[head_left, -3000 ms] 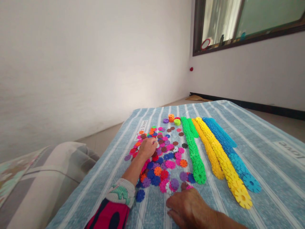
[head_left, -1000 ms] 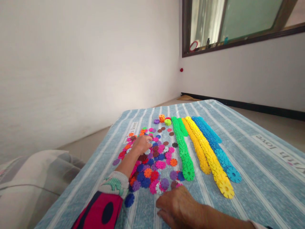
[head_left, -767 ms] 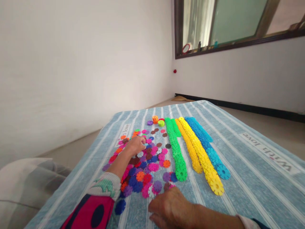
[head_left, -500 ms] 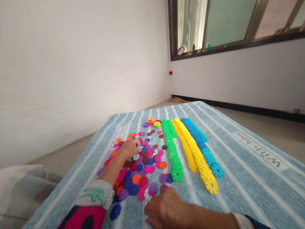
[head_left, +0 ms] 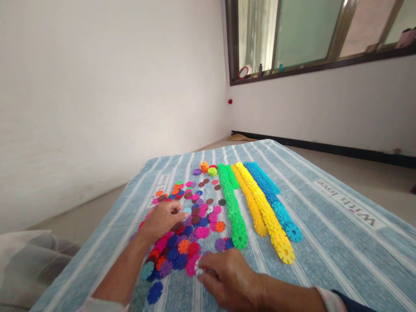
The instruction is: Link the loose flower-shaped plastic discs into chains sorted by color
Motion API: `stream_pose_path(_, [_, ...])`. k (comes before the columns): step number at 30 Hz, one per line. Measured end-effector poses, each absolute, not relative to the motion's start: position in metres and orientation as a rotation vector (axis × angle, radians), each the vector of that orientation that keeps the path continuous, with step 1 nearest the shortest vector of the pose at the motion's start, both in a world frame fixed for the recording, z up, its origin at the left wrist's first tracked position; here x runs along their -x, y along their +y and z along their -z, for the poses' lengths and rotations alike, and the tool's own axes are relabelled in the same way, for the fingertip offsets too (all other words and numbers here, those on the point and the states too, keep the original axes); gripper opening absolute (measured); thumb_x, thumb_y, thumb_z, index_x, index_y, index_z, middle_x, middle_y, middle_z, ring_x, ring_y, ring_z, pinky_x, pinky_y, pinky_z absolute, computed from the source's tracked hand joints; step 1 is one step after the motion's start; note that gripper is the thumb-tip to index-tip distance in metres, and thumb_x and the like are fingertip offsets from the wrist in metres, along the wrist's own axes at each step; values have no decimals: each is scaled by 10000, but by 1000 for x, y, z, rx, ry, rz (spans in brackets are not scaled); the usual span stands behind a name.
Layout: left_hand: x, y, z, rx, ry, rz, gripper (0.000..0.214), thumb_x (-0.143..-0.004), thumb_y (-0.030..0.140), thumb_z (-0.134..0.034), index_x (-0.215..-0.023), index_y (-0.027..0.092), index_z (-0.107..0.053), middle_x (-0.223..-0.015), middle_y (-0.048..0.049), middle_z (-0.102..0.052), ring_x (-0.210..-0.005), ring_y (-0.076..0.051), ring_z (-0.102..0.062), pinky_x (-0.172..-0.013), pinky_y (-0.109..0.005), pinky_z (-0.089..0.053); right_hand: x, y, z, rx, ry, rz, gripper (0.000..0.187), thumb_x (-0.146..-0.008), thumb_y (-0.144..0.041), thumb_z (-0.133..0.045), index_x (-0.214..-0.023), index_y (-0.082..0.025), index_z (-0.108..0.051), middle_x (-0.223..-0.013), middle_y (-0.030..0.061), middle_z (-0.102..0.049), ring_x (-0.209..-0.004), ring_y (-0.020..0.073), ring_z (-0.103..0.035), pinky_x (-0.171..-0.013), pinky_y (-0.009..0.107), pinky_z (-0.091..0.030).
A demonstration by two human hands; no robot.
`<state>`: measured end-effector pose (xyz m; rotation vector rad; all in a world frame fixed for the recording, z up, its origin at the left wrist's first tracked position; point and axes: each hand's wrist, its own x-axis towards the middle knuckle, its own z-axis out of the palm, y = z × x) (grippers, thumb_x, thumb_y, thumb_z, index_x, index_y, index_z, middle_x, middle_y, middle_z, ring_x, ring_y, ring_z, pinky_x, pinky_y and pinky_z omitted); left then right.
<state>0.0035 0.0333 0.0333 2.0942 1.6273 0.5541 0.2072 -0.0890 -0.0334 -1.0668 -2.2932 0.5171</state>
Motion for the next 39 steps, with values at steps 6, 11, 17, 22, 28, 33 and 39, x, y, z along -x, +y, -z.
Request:
stream_pose_path(6, [-32,-3,-37,-1976,1352,-552,301,-662,419,-639,-555,187,-478,-538,60,-413,-540,-96,-372,-515,-224,-299,-217,-73,21,1358,-1841,-753,462,-875,-255,-544,-1319,-139,-496,-567,-44,-558,-524,152,-546,-509,232,-341])
stream_pose_path(11, [-49,-14,-34,-1964,1267,-507,280,-648,411,-666,-573,183,-520,-552,51,-436,-553,-98,-384,-525,-225,-313,-219,-67,29,1289,-1765,-850,403,-923,-260,-488,-1314,-164,-498,-557,-60,-511,-503,140,-557,-492,216,-372])
stream_pose_path(17, [-53,-15,-22,-1925,1228,-555,298,-655,431,-670,-589,172,-537,-568,43,-462,-569,-98,-404,-528,-221,-316,-221,-70,27,1230,-1727,-895,284,-919,-241,-471,-1166,-164,-589,-570,-42,-534,-482,125,-541,-467,205,-375])
stream_pose_path(22, [-55,-17,-18,-1863,1238,-552,350,-653,474,-685,-588,170,-524,-537,65,-409,-534,-82,-358,-509,-221,-277,-221,-68,28,1135,-1597,-1012,245,-841,-199,-500,-1057,-160,-608,-558,-71,-470,-448,107,-513,-459,206,-381])
stream_pose_path(28, [-60,-23,-9,-1749,1230,-558,427,-605,513,-741,-554,168,-495,-489,63,-456,-473,-76,-404,-463,-216,-265,-220,-70,36,1009,-1452,-1277,244,-788,-253,-525,-1006,-166,-589,-534,-90,-459,-423,112,-508,-426,214,-400])
stream_pose_path(33, [-62,-28,-2,-1415,1130,-562,442,-541,508,-799,-635,162,-541,-471,45,-537,-416,-92,-483,-437,-210,-320,-223,-73,34,1022,-1460,-1302,238,-782,-296,-560,-970,-157,-603,-537,-67,-520,-428,115,-521,-411,215,-388])
stream_pose_path(39, [-62,-30,-3,-1254,1048,-556,437,-520,458,-836,-654,148,-558,-468,29,-581,-414,-86,-505,-435,-193,-315,-223,-73,38,967,-1405,-1368,226,-785,-305,-596,-965,-170,-603,-560,-61,-536,-447,121,-536,-444,239,-433])
